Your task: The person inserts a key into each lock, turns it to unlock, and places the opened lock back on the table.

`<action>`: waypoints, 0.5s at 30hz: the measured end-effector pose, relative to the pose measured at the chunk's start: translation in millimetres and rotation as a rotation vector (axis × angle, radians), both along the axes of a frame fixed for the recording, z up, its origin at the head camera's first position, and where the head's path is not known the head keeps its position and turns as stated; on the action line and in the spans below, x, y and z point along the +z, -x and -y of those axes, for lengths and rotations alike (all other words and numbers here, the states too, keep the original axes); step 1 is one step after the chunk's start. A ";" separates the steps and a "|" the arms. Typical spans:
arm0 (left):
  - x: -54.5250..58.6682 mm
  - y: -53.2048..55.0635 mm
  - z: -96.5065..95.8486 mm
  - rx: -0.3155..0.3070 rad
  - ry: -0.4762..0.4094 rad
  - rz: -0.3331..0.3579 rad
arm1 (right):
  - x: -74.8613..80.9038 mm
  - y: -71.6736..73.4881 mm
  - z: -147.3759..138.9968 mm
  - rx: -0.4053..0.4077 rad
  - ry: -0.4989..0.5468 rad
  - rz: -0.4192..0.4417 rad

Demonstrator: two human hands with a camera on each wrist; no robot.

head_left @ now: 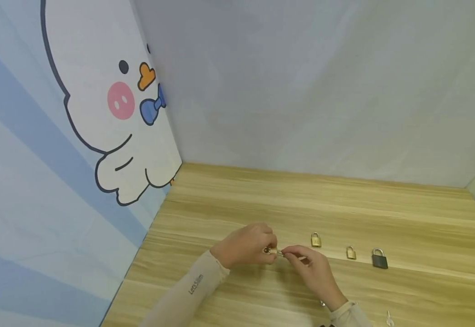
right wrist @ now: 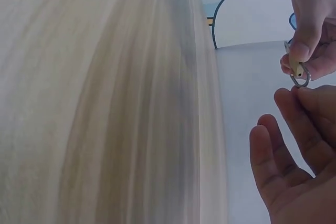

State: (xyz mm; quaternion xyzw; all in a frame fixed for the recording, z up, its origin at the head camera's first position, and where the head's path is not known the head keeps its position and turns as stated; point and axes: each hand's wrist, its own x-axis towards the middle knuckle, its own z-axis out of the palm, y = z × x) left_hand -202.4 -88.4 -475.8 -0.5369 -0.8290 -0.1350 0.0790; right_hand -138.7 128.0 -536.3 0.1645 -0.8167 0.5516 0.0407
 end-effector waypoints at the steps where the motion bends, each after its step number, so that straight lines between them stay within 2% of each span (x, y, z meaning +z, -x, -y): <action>1: -0.2 -0.3 0.2 0.001 -0.002 -0.004 | -0.3 -0.5 0.2 0.000 0.001 0.019; 9: -0.9 -0.4 1.7 0.040 0.016 -0.032 | 0.6 -4.5 3.7 0.016 0.032 0.161; 15: -1.5 -0.6 1.2 0.055 0.017 -0.043 | -0.6 -4.8 5.0 0.029 0.046 0.192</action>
